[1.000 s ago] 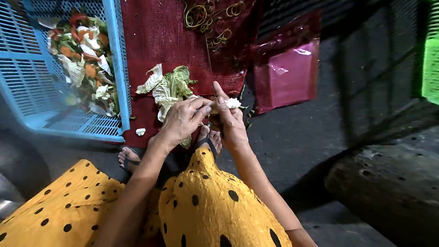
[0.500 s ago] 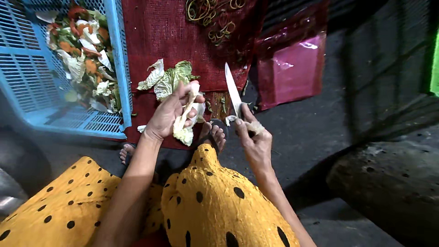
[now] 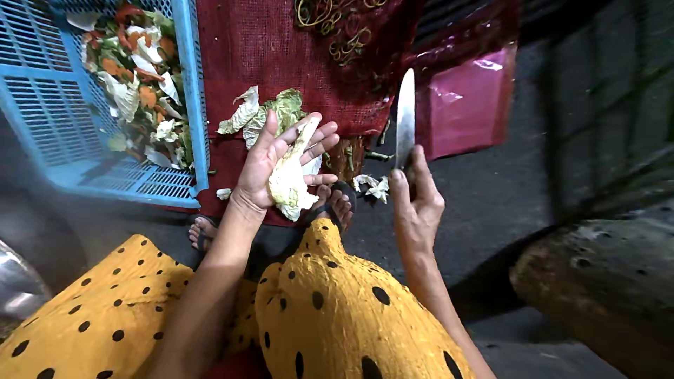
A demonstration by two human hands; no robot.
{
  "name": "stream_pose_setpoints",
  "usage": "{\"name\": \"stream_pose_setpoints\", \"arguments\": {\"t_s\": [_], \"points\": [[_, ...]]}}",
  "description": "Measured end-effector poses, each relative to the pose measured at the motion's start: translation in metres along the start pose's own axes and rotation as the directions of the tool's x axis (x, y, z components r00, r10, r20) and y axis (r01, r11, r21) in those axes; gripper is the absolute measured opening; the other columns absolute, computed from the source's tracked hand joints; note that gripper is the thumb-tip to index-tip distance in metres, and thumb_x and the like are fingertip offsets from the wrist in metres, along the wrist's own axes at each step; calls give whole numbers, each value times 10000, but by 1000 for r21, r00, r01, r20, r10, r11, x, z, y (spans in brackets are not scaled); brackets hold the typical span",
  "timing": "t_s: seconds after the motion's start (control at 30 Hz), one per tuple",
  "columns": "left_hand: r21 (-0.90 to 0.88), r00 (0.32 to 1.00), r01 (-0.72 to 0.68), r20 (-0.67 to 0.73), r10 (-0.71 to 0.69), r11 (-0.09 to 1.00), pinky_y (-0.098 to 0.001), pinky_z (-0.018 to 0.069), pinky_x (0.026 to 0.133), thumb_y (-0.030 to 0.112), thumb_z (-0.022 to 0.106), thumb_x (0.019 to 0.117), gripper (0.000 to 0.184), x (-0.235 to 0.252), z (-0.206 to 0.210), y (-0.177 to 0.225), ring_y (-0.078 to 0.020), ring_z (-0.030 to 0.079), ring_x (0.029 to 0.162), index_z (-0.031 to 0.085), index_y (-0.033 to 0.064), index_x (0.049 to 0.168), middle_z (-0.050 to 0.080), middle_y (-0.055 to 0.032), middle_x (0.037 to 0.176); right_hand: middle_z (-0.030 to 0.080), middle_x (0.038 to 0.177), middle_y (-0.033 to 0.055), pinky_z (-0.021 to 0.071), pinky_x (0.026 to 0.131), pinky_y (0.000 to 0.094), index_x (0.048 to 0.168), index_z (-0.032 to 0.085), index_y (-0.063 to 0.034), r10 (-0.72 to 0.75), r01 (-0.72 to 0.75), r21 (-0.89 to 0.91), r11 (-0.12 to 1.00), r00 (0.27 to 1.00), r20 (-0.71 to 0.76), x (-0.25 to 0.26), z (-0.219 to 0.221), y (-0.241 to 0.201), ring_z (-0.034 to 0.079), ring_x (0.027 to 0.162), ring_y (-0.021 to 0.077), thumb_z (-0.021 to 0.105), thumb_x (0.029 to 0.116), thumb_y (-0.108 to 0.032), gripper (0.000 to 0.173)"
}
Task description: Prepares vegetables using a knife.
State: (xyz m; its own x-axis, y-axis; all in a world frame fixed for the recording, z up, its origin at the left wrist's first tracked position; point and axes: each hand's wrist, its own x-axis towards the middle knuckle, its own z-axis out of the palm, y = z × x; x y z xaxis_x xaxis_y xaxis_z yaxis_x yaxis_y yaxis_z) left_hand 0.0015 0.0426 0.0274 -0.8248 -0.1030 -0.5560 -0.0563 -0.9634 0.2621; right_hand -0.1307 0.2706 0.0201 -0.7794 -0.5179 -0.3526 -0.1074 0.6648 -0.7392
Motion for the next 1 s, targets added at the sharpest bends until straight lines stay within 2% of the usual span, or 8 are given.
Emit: {"name": "stream_pose_setpoints", "arguments": {"t_s": [0.07,0.17,0.3,0.5,0.57,0.7,0.9,1.0], "points": [[-25,1000,15,16,-14,1000,-609,464,1084,670,30,1029,830,0,0,-1,-354,475,1431,389,141,1559,490,-142,1556,576,1463,119,523,997,304,1571,412,-81,1,-12,160,987,998,66,10,14,-19,636,1170,93,463,1087,-368,564],[-103,999,8,41,-4,995,-611,418,1123,405,243,1046,600,-2,-6,-5,-350,444,1452,397,82,1528,474,-160,1558,610,1410,91,542,892,251,1570,418,-90,-56,25,261,965,992,112,20,30,-41,649,1036,48,467,1099,-296,517],[123,992,22,-126,-6,992,-497,560,1005,24,385,956,488,-6,4,-5,-258,596,1302,504,56,1429,577,-103,1446,652,1234,20,543,691,200,1591,387,-182,-3,-94,410,907,973,229,30,35,-54,631,832,39,642,1011,-298,645],[682,956,110,-271,110,723,-305,593,771,57,538,1044,249,4,27,-20,-115,658,851,626,-36,1258,666,-94,1064,701,1050,-22,568,639,183,1532,420,-113,39,-230,553,801,941,335,47,38,-52,660,753,30,731,934,-140,674],[731,951,64,-252,181,679,-313,624,697,106,614,1024,229,6,26,-23,-130,691,743,657,-40,1195,703,-87,924,691,995,-9,468,500,158,1460,495,-82,59,-261,609,749,942,331,48,38,-50,556,598,18,677,937,-19,557],[699,951,71,-264,164,711,-315,633,616,183,537,1076,276,3,29,-13,-152,735,748,679,-23,1194,757,-91,1008,672,948,-15,405,455,160,1439,486,-54,80,-277,666,693,947,312,52,36,-43,490,547,12,646,952,-32,512],[886,965,40,-155,213,462,-303,627,631,178,673,1000,194,2,21,-14,-128,694,698,738,0,1045,708,-88,913,681,914,-18,399,440,158,1446,473,-92,-9,-280,704,653,926,377,55,36,-45,489,531,10,679,942,-79,545],[824,957,65,-212,200,563,-311,630,607,159,720,966,260,2,24,-14,-140,699,660,683,-5,1164,726,-92,907,682,940,-1,415,449,161,1442,495,-73,15,-282,708,648,934,358,54,38,-46,501,542,18,673,939,-40,535]]}}
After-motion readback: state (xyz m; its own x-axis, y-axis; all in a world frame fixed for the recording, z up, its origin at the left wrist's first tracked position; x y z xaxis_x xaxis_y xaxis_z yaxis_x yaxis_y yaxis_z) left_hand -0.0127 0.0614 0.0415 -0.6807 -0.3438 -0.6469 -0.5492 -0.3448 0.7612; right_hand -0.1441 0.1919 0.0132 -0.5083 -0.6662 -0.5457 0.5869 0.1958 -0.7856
